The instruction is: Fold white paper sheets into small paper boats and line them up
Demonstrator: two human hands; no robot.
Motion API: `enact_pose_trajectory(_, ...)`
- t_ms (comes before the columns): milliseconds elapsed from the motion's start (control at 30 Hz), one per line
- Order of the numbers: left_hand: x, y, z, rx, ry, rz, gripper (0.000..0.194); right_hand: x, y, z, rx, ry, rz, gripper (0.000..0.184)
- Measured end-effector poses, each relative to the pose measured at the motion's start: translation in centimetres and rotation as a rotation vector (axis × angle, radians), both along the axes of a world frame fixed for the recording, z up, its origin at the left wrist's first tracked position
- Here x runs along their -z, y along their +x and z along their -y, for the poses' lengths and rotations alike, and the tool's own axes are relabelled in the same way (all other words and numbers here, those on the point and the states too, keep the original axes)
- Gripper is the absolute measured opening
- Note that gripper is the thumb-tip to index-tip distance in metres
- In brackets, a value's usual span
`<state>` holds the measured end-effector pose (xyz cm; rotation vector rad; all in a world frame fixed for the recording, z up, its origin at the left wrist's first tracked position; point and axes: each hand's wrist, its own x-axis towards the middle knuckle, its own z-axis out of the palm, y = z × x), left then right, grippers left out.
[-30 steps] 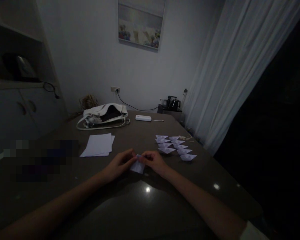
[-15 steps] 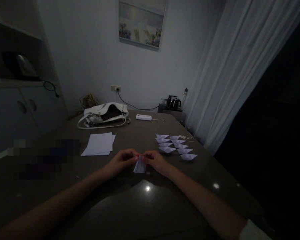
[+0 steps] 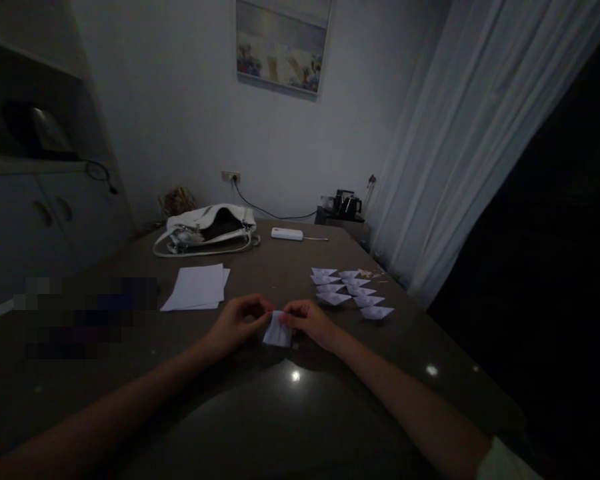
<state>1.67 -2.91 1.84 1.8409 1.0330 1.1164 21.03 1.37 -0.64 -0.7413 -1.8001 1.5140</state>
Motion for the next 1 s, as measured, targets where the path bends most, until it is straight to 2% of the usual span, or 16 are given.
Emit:
enact_pose_trajectory(333, 0.1, -0.6, -0.3, -0.051, 0.242, -0.262, 0.015, -0.2, -0.1, 0.1, 0.063, 0.095, 0.041, 0.038)
enact_pose_trajectory(433, 0.0, -0.5, -0.3, -0.077, 0.246, -0.278, 0.017, -0.4, -0.3, 0.3, 0.062, 0.139, 0.034, 0.038)
enact_pose_trajectory(667, -0.3, -0.4, -0.2, -0.121, 0.226, -0.234, 0.02, -1.4, -0.7, 1.1, 0.09, 0.131, 0.006, 0.037)
enact_pose_trajectory(767, -0.1, -0.1, -0.2, -0.115, 0.159, -0.152, 0.023, -1.6, -0.7, 1.2, 0.091, 0.116, -0.017, 0.034)
enact_pose_trajectory(900, 0.0, 0.3, -0.2, -0.025, -0.078, 0.019, 0.031, -1.5, -0.6, 1.1, 0.095, 0.088, -0.016, 0.034)
enact_pose_trajectory(1000, -0.1, 0.2, -0.4, 0.033, -0.142, 0.018, 0.034, -1.5, -0.5, 1.2, 0.082, 0.093, 0.0, 0.034)
